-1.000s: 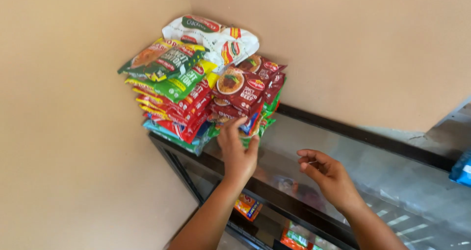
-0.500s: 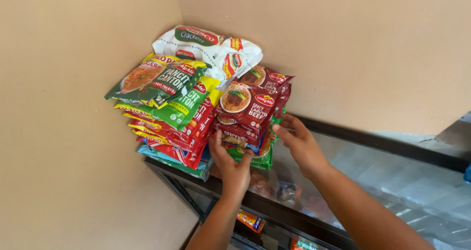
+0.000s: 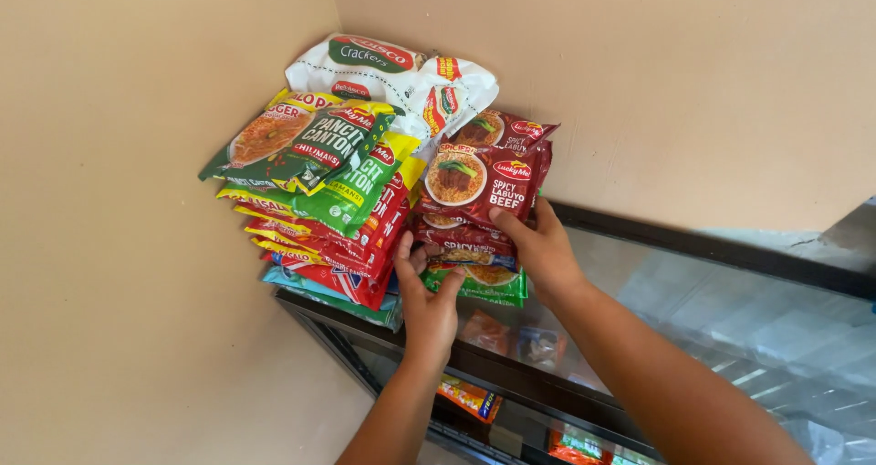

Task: Arranging and stacking various grocery snack and food packages onto a retail display counter.

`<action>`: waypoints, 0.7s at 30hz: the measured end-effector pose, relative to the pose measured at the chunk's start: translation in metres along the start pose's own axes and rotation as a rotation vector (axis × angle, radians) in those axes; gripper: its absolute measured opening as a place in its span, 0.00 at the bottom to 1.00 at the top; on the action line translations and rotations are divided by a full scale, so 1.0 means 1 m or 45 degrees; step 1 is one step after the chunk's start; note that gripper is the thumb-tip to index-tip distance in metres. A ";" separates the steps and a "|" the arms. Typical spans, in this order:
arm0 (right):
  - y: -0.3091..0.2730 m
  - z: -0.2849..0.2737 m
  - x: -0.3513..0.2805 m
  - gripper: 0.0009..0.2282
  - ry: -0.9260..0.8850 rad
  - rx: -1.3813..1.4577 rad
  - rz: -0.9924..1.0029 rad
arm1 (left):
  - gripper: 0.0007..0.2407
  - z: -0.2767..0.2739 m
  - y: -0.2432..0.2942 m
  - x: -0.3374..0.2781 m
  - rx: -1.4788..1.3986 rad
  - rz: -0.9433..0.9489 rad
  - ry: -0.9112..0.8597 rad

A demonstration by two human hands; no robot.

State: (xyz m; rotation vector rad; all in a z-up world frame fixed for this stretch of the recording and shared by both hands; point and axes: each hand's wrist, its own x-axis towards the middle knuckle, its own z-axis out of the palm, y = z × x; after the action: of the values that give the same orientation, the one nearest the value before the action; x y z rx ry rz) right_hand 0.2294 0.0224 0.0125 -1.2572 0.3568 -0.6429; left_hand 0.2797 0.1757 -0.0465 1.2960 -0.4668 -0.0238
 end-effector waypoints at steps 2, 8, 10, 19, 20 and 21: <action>-0.002 0.000 -0.004 0.22 0.012 0.011 0.021 | 0.36 -0.002 0.008 0.000 -0.032 -0.048 -0.011; -0.014 -0.010 -0.018 0.22 0.000 0.068 0.069 | 0.35 0.001 0.016 0.007 -0.228 -0.197 -0.122; -0.019 -0.014 -0.023 0.22 0.037 0.060 0.093 | 0.34 0.001 0.018 0.009 -0.313 -0.230 -0.157; -0.022 -0.051 -0.046 0.28 0.052 0.352 0.261 | 0.31 0.011 0.045 0.012 -0.467 -0.533 -0.111; -0.021 -0.058 -0.049 0.28 0.050 0.379 0.260 | 0.30 0.014 0.046 0.011 -0.476 -0.546 -0.175; -0.019 -0.064 -0.051 0.28 0.048 0.408 0.253 | 0.29 0.017 0.048 0.011 -0.485 -0.554 -0.243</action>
State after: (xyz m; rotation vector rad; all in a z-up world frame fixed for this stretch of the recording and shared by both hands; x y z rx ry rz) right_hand 0.1480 0.0021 0.0077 -0.8921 0.3873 -0.5295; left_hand 0.2727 0.1708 0.0044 1.0005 -0.3141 -0.5785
